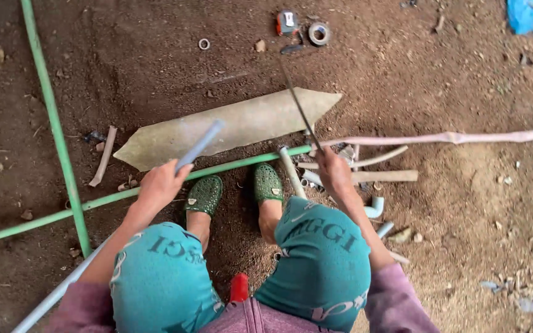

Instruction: The person uses a hand saw to cut a gray PVC pipe that is resting on a large leaf. The person holds the pipe steady with one hand while sawing with the other. The scene is outdoors on a dirt ground with various tools and pipe pieces scattered nearby.

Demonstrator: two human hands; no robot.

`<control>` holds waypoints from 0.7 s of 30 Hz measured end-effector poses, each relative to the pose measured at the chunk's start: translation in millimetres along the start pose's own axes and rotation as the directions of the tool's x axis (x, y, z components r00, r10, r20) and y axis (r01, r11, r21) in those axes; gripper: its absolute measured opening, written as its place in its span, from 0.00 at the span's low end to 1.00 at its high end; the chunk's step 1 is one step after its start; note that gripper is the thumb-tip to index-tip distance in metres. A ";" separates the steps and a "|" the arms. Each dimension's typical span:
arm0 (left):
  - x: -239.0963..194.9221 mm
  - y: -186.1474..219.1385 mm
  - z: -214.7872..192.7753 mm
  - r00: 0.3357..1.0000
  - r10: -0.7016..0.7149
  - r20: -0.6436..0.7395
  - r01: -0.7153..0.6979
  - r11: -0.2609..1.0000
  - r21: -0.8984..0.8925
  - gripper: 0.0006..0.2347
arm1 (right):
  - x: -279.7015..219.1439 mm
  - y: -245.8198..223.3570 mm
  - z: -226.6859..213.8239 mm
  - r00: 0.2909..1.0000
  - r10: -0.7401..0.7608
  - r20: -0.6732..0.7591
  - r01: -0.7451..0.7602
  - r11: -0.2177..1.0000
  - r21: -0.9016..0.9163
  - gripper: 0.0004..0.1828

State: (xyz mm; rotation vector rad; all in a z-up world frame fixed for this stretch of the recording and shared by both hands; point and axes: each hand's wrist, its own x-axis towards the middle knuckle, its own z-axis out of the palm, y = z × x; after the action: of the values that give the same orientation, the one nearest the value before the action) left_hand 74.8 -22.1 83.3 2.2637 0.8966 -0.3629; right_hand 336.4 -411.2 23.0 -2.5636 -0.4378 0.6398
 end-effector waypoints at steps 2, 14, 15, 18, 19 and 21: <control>36.5 12.0 11.1 0.994 0.044 0.104 -0.055 0.993 0.104 0.31 | 33.3 -45.6 13.5 0.991 -0.129 0.015 0.130 0.990 -0.045 0.14; 134.1 -0.3 75.4 0.987 0.108 0.119 -0.123 0.984 0.127 0.25 | 105.6 -111.6 111.5 0.971 -0.217 0.099 0.233 0.951 -0.201 0.14; 140.7 -3.6 79.7 0.985 0.112 0.128 -0.128 0.984 0.122 0.25 | 110.4 -109.3 116.4 0.973 -0.208 0.099 0.225 0.952 -0.206 0.14; 137.5 -8.7 91.1 0.985 0.100 0.142 -0.115 0.988 0.105 0.25 | 103.7 -100.8 126.2 0.965 -0.225 0.135 0.252 0.938 -0.236 0.12; 136.6 -3.5 82.3 0.985 0.104 0.138 -0.122 0.984 0.129 0.24 | 103.6 -106.2 122.6 0.967 -0.213 0.141 0.243 0.937 -0.250 0.13; 136.1 -0.7 76.1 0.986 0.107 0.130 -0.125 0.981 0.146 0.23 | 104.2 -110.6 121.5 0.967 -0.204 0.150 0.238 0.933 -0.269 0.14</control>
State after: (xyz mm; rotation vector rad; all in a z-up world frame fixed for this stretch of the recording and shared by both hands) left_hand 172.2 -4.6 -37.2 2.3925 0.6911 -0.5269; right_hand 341.5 -232.9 -54.6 -2.6936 -0.9073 0.6926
